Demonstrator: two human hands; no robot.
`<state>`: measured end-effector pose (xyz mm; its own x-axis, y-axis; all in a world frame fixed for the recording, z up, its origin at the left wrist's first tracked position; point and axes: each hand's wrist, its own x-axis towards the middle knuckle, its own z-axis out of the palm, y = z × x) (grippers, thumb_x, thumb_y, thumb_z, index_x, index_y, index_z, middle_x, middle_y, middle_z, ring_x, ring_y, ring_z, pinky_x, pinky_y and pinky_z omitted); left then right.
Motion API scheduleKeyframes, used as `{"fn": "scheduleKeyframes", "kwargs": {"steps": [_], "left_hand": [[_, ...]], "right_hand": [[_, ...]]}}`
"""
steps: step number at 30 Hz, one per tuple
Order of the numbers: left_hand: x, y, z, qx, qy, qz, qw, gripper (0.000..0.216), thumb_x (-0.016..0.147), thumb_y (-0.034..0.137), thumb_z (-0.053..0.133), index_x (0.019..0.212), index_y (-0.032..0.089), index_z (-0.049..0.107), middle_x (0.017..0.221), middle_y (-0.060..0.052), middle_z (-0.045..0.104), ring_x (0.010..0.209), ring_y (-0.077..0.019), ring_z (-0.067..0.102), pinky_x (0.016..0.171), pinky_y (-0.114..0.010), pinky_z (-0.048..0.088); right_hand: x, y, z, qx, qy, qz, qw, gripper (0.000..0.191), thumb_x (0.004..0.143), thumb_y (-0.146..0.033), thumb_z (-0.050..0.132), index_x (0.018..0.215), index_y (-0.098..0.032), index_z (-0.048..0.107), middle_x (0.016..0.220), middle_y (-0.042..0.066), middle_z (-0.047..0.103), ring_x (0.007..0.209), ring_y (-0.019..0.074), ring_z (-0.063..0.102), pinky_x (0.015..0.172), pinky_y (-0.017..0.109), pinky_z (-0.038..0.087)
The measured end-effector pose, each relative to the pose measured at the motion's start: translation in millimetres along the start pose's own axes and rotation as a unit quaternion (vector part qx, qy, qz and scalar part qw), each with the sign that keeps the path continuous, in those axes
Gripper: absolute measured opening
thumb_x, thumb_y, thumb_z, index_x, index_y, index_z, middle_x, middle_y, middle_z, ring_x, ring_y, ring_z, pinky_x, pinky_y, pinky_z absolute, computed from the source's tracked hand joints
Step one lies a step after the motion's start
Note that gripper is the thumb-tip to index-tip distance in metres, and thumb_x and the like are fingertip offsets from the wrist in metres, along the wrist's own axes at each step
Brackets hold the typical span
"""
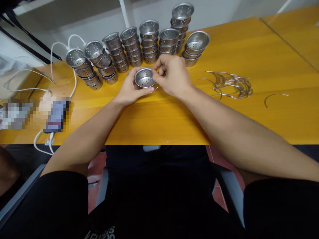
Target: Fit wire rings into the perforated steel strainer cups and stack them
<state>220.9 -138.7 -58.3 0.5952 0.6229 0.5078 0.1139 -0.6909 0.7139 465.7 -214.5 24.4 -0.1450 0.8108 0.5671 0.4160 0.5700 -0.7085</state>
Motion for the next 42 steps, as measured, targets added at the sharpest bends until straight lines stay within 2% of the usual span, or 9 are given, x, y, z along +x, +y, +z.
{"fn": "scheduleKeyframes", "kwargs": {"steps": [6,11,17,20,24,29,34,38,42], "left_hand": [[-1,2,5,-0.003,-0.036,0.008,0.999,0.120,0.101,0.099,0.080,0.183,0.026,0.031,0.174,-0.017,0.053,0.166,-0.0386,0.065,0.145,-0.069,0.049],[-1,8,7,-0.023,-0.033,0.001,0.999,0.117,0.097,0.094,0.087,0.176,0.024,0.035,0.170,-0.019,0.054,0.165,-0.0398,0.065,0.146,-0.070,0.049],[0,14,8,-0.038,-0.012,-0.051,0.998,0.117,0.087,0.092,0.099,0.168,0.026,0.045,0.166,-0.016,0.058,0.160,-0.0386,0.069,0.143,-0.066,0.053],[0,16,8,-0.039,-0.003,-0.058,0.998,0.119,0.084,0.092,0.103,0.167,0.025,0.049,0.165,-0.016,0.060,0.159,-0.0382,0.070,0.144,-0.065,0.054],[0,18,7,-0.027,-0.006,-0.060,0.998,0.112,0.089,0.088,0.101,0.166,0.024,0.050,0.163,-0.016,0.062,0.162,-0.0397,0.070,0.146,-0.069,0.054],[0,17,6,-0.032,-0.002,-0.059,0.998,0.109,0.091,0.083,0.102,0.164,0.022,0.050,0.164,-0.017,0.062,0.163,-0.0412,0.070,0.145,-0.073,0.054],[1,12,7,-0.035,-0.003,-0.058,0.998,0.112,0.087,0.089,0.102,0.162,0.024,0.050,0.163,-0.016,0.062,0.157,-0.0389,0.073,0.142,-0.070,0.057],[1,10,7,-0.028,-0.010,-0.039,0.999,0.112,0.092,0.095,0.094,0.166,0.024,0.049,0.163,-0.016,0.062,0.161,-0.0389,0.070,0.145,-0.068,0.052],[2,15,3,-0.013,-0.018,-0.027,0.999,0.117,0.089,0.099,0.094,0.168,0.024,0.050,0.163,-0.015,0.065,0.163,-0.0393,0.069,0.147,-0.066,0.050]], "right_hand": [[0,-5,0,-0.028,0.002,0.016,0.999,0.033,0.103,-0.047,0.102,0.091,-0.032,0.076,0.071,0.002,0.065,0.063,0.0255,0.060,0.070,0.049,0.058],[-2,-7,-2,-0.019,-0.012,0.037,0.999,0.037,0.103,-0.057,0.104,0.092,-0.036,0.075,0.072,0.003,0.065,0.068,0.0282,0.061,0.065,0.049,0.059],[0,-1,0,0.006,-0.013,0.034,0.999,0.042,0.096,-0.052,0.111,0.090,-0.030,0.076,0.070,0.003,0.064,0.061,0.0236,0.057,0.060,0.046,0.057],[1,1,0,0.017,-0.011,0.034,0.999,0.046,0.096,-0.058,0.112,0.090,-0.031,0.075,0.069,0.002,0.065,0.061,0.0231,0.058,0.055,0.044,0.057],[0,2,0,0.044,-0.016,0.041,0.998,0.049,0.096,-0.063,0.111,0.090,-0.031,0.074,0.068,0.002,0.065,0.059,0.0233,0.059,0.051,0.043,0.055],[1,1,-1,0.038,-0.017,0.050,0.998,0.038,0.097,-0.053,0.108,0.090,-0.033,0.076,0.069,0.001,0.067,0.059,0.0225,0.055,0.052,0.044,0.052],[1,-2,-1,0.044,-0.015,0.057,0.997,0.042,0.094,-0.059,0.108,0.088,-0.034,0.076,0.066,0.000,0.064,0.057,0.0242,0.054,0.052,0.047,0.052],[-1,-3,-2,0.050,-0.018,0.067,0.996,0.042,0.095,-0.067,0.105,0.089,-0.038,0.075,0.068,0.003,0.065,0.062,0.0289,0.058,0.055,0.052,0.053],[-1,0,0,0.057,-0.015,0.062,0.996,0.041,0.097,-0.068,0.104,0.094,-0.039,0.075,0.068,0.003,0.064,0.061,0.0292,0.057,0.055,0.051,0.053]]}}
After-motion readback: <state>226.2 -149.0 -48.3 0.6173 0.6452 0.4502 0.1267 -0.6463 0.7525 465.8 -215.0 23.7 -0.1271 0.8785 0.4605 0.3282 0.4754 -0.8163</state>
